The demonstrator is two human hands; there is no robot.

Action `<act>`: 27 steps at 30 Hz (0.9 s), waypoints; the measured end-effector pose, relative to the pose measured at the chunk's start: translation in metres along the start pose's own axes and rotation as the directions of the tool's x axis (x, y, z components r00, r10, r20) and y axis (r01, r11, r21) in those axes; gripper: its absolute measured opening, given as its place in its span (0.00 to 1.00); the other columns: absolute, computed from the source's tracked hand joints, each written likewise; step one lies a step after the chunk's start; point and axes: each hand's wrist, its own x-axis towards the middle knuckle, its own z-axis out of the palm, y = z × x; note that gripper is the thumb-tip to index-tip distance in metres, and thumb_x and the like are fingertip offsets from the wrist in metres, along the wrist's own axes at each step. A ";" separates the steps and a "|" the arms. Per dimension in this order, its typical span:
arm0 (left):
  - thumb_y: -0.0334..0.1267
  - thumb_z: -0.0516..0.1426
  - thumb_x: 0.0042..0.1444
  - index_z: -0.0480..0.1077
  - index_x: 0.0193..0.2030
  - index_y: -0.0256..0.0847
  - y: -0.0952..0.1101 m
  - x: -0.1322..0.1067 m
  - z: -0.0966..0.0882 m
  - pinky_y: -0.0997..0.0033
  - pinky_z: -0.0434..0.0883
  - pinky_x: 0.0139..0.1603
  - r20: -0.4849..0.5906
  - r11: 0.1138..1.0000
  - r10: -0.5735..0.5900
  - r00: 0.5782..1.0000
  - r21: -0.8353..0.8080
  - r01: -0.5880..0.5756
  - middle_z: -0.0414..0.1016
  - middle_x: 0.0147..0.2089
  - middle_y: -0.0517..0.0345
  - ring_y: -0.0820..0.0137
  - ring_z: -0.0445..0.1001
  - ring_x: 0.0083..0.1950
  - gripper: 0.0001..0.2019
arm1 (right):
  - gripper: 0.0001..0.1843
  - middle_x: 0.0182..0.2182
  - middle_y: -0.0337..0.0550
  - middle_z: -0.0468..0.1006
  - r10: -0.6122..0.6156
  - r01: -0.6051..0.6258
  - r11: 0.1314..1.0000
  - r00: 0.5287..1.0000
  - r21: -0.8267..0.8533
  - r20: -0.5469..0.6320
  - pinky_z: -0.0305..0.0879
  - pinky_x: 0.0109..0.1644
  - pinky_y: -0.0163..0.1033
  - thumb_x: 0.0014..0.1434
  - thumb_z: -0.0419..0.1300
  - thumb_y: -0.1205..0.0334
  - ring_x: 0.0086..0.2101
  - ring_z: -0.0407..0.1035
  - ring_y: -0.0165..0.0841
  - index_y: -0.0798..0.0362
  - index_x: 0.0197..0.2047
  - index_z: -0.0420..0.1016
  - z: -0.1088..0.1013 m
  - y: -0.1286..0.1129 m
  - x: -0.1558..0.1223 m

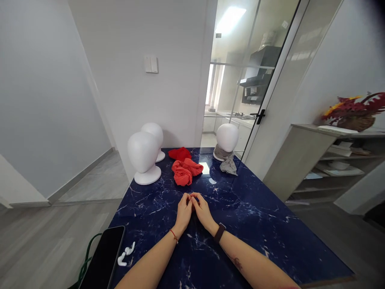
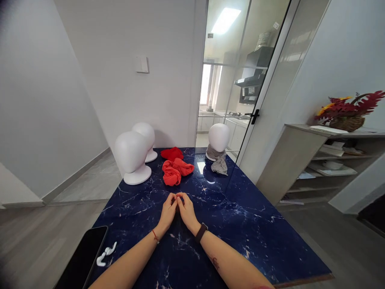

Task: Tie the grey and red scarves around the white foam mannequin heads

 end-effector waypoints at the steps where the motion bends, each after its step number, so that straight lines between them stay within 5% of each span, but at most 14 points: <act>1: 0.40 0.50 0.56 0.61 0.29 0.41 0.000 0.000 0.000 0.74 0.62 0.33 0.002 1.000 -0.013 1.000 -0.008 0.013 0.64 0.28 0.64 0.73 0.63 0.31 0.07 | 0.12 0.39 0.44 0.74 0.011 -0.011 1.000 1.000 0.005 0.002 0.66 0.44 0.40 0.63 0.50 0.55 0.39 0.69 0.35 0.52 0.41 0.70 0.000 0.002 0.001; 9: 0.40 0.50 0.56 0.57 0.26 0.42 -0.006 0.002 -0.001 0.75 0.59 0.29 -0.010 0.997 -0.071 0.997 -0.028 0.070 0.59 0.24 0.67 0.75 0.59 0.26 0.10 | 0.14 0.30 0.40 0.71 0.082 -0.085 0.994 0.996 0.064 0.037 0.63 0.26 0.34 0.61 0.51 0.51 0.24 0.64 0.29 0.52 0.39 0.70 0.002 0.010 0.003; 27: 0.39 0.46 0.57 0.57 0.27 0.42 -0.008 0.000 -0.002 0.74 0.59 0.27 -0.024 0.996 -0.075 0.997 -0.057 0.074 0.58 0.25 0.66 0.74 0.59 0.26 0.09 | 0.16 0.28 0.39 0.72 0.103 -0.108 0.991 0.993 0.084 0.060 0.62 0.24 0.34 0.60 0.52 0.48 0.21 0.63 0.28 0.51 0.37 0.71 0.002 0.004 0.003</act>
